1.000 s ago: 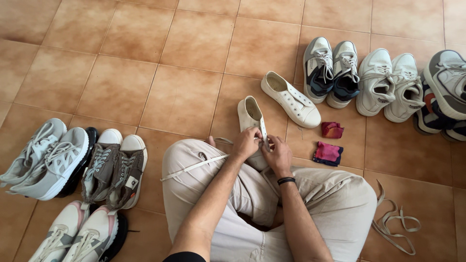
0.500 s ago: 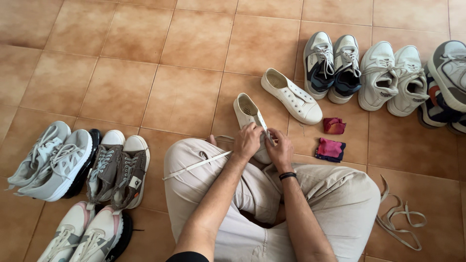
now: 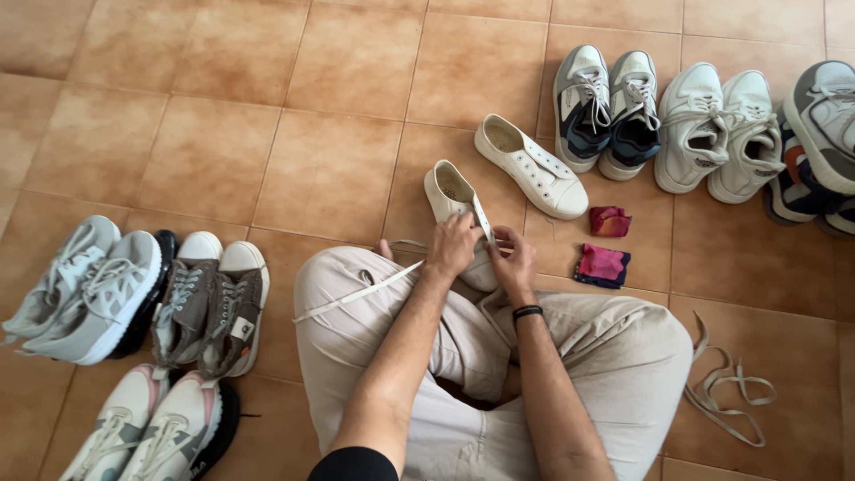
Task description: The person sits on the floor and laces a white canvas shoe. They thread the laces through the eyelets, pull them tight, and adjust the length. Several other pairs of shoes are visible on the floor nearby.
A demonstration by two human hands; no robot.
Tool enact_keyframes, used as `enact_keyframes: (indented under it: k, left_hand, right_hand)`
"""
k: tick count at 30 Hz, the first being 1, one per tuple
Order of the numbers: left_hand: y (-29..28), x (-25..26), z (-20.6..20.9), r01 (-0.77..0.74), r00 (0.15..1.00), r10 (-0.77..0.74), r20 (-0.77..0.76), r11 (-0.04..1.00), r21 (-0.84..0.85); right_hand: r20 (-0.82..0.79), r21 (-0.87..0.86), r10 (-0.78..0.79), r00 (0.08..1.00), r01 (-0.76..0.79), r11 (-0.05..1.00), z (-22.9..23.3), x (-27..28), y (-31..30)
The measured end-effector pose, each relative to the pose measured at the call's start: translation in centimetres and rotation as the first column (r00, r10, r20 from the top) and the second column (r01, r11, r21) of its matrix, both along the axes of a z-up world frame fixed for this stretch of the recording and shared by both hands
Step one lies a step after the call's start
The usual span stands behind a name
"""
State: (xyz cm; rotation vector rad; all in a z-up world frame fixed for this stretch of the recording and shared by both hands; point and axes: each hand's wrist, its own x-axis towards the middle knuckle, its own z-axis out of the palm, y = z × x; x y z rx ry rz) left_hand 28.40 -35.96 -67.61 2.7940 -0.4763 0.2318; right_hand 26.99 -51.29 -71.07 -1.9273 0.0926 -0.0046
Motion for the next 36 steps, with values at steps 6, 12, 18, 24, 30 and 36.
enact_keyframes:
  k: [6, 12, 18, 24, 30, 36]
  left_hand:
    - [0.0, 0.5, -1.4, -0.244, 0.969, 0.193, -0.157, 0.861, -0.447]
    - [0.1, 0.8, -2.1, -0.333, 0.931, 0.216, -0.294, 0.832, -0.443]
    - [-0.3, 0.4, -1.3, -0.186, 0.98, 0.148, -0.134, 0.92, -0.346]
    - [-0.6, -0.1, -0.6, -0.087, 0.993, 0.063, -0.105, 0.965, -0.246]
    - [0.2, 0.6, -2.0, -0.114, 0.983, 0.038, -0.18, 0.892, -0.438]
    - [0.4, 1.1, -3.7, -0.171, 0.957, 0.042, -0.287, 0.882, -0.439]
  right_hand:
    - [-0.029, 0.057, 0.088, 0.996, -0.087, 0.995, -1.4, 0.4, -0.8]
    - [-0.143, 0.017, 0.196, 0.97, -0.196, 0.98, -0.9, 0.5, -2.1]
    - [-0.165, -0.117, 0.156, 0.974, -0.177, 0.977, 0.7, 0.2, -1.8]
    - [-0.173, -0.078, 0.136, 0.975, -0.152, 0.985, 0.4, 0.3, -1.8]
    - [-0.105, -0.074, 0.157, 0.982, -0.166, 0.983, -0.4, 0.3, -1.8]
    - [-0.061, -0.127, 0.188, 0.98, -0.194, 0.973, 0.7, 0.2, -1.9]
